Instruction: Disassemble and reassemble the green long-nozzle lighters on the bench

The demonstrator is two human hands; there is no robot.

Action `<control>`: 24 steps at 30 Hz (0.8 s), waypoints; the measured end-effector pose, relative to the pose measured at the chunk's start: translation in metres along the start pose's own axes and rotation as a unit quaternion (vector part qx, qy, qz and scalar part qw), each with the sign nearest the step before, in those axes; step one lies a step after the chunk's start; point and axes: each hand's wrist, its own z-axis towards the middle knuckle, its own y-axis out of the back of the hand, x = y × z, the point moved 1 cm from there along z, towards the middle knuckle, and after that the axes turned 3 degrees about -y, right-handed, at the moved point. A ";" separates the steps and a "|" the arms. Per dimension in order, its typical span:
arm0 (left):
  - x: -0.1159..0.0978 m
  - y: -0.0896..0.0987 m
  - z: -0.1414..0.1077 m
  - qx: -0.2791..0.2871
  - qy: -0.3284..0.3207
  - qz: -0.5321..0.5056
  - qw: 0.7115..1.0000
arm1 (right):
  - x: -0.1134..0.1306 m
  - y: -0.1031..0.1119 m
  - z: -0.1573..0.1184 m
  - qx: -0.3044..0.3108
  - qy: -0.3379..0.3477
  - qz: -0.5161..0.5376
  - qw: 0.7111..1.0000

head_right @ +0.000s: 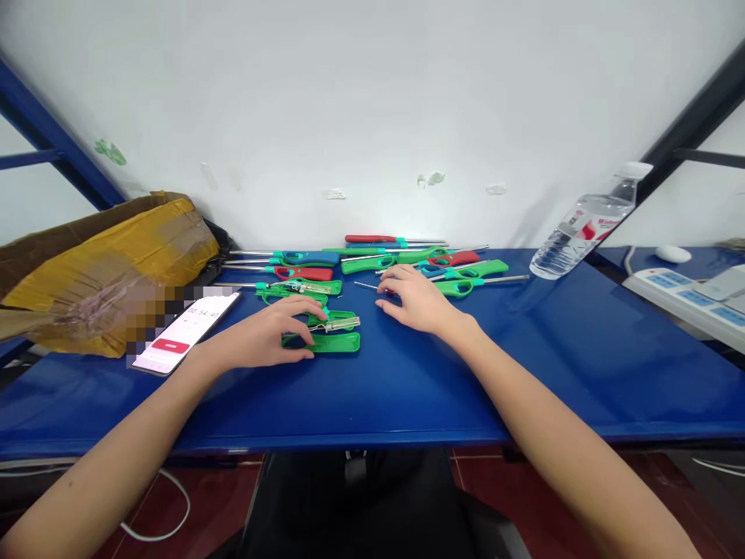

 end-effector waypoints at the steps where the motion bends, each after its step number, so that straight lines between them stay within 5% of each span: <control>1: -0.001 0.000 0.001 -0.004 -0.001 -0.006 1.000 | 0.004 0.000 0.000 -0.007 0.007 0.008 1.000; 6: 0.000 0.000 0.003 -0.033 0.025 -0.039 0.998 | 0.024 -0.006 0.001 -0.029 0.031 0.090 0.995; 11: 0.006 -0.006 0.005 -0.075 0.058 -0.061 0.994 | 0.040 -0.014 0.000 0.013 0.055 0.173 0.983; 24: 0.010 0.001 0.007 -0.101 0.100 -0.106 0.984 | 0.036 -0.022 0.001 0.027 0.022 0.236 0.971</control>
